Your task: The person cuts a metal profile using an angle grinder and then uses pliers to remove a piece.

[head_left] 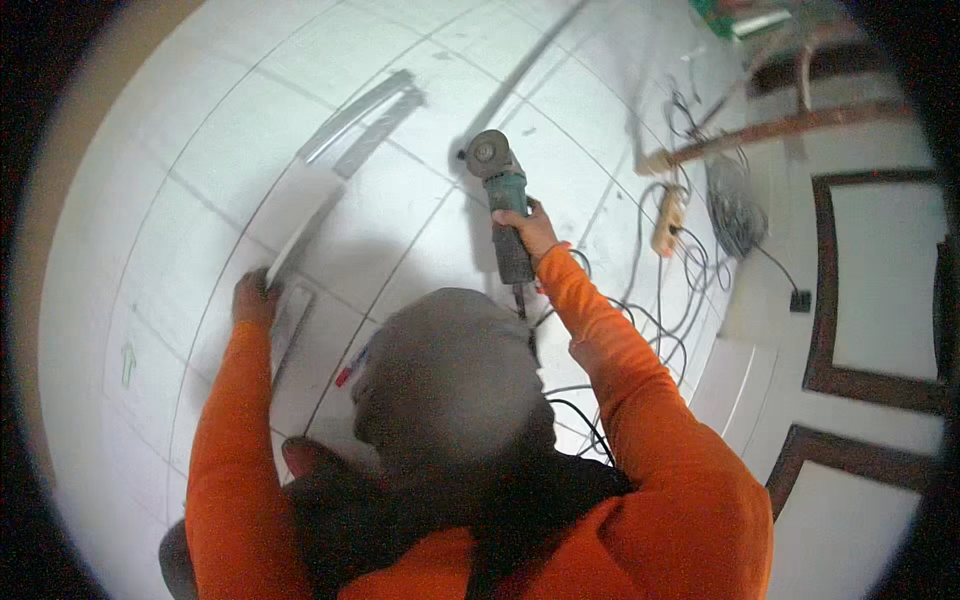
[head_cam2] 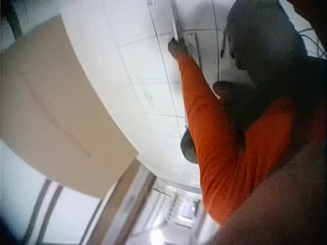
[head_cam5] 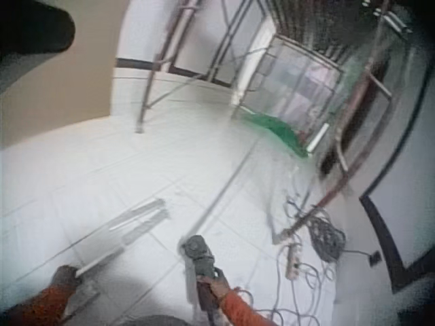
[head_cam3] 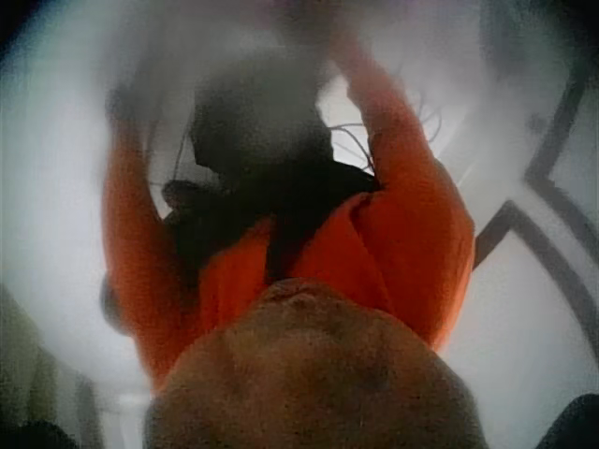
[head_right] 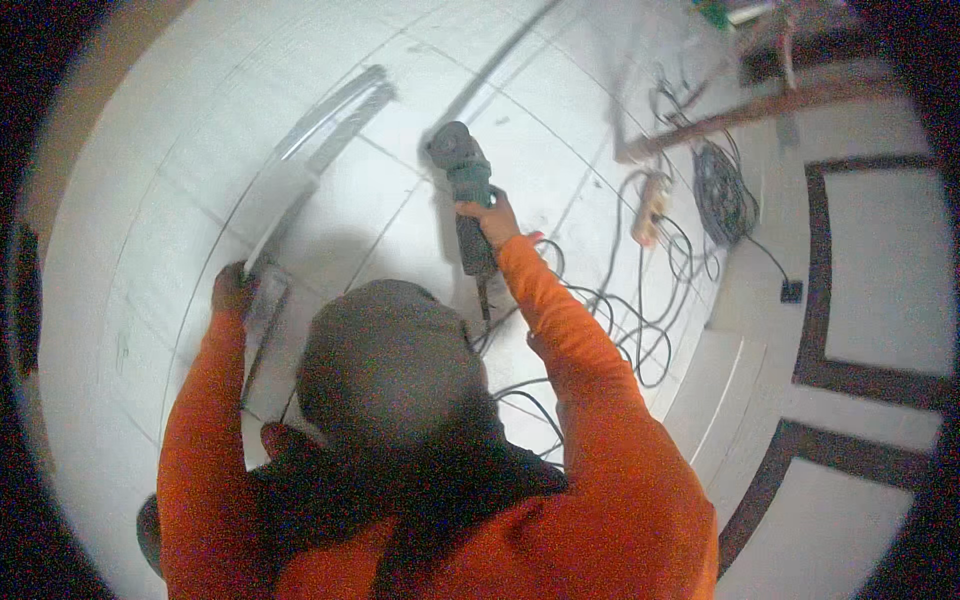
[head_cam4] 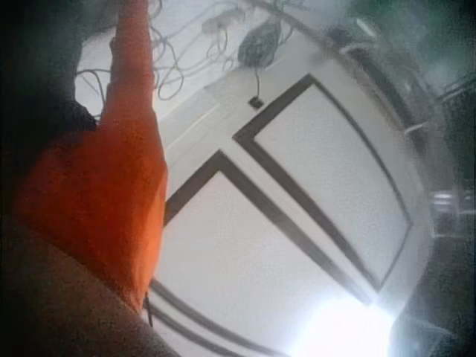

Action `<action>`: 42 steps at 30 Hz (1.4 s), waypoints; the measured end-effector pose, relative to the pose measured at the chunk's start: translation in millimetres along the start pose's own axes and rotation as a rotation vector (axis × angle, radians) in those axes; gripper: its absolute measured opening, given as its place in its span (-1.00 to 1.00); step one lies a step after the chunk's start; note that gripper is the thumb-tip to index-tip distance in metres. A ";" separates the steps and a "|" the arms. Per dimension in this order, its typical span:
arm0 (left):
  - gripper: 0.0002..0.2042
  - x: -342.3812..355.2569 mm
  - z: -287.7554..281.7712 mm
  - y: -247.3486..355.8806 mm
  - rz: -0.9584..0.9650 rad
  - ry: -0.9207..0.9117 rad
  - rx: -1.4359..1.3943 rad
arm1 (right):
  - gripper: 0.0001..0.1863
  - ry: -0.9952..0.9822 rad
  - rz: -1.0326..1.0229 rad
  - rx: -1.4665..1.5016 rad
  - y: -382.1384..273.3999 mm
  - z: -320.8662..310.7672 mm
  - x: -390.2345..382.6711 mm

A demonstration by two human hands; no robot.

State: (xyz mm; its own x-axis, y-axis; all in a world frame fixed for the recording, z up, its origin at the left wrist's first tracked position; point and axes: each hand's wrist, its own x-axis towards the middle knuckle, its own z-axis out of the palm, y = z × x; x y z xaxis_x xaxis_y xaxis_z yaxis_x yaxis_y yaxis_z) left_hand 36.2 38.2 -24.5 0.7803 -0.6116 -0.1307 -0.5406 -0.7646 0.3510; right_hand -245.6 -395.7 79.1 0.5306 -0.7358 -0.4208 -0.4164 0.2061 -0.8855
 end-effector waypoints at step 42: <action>-0.59 -95.6 -95.5 -107.7 0.167 0.138 0.339 | -0.36 0.360 0.006 -0.174 125.2 -191.9 133.0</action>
State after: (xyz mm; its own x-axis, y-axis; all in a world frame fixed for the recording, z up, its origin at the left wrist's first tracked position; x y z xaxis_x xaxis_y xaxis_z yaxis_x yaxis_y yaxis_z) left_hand 49.9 198.4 38.8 0.6956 -0.7176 0.0362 -0.7185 -0.6950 0.0276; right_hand -368.8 -591.6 -50.0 0.2483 -0.9202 -0.3025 -0.5540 0.1213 -0.8236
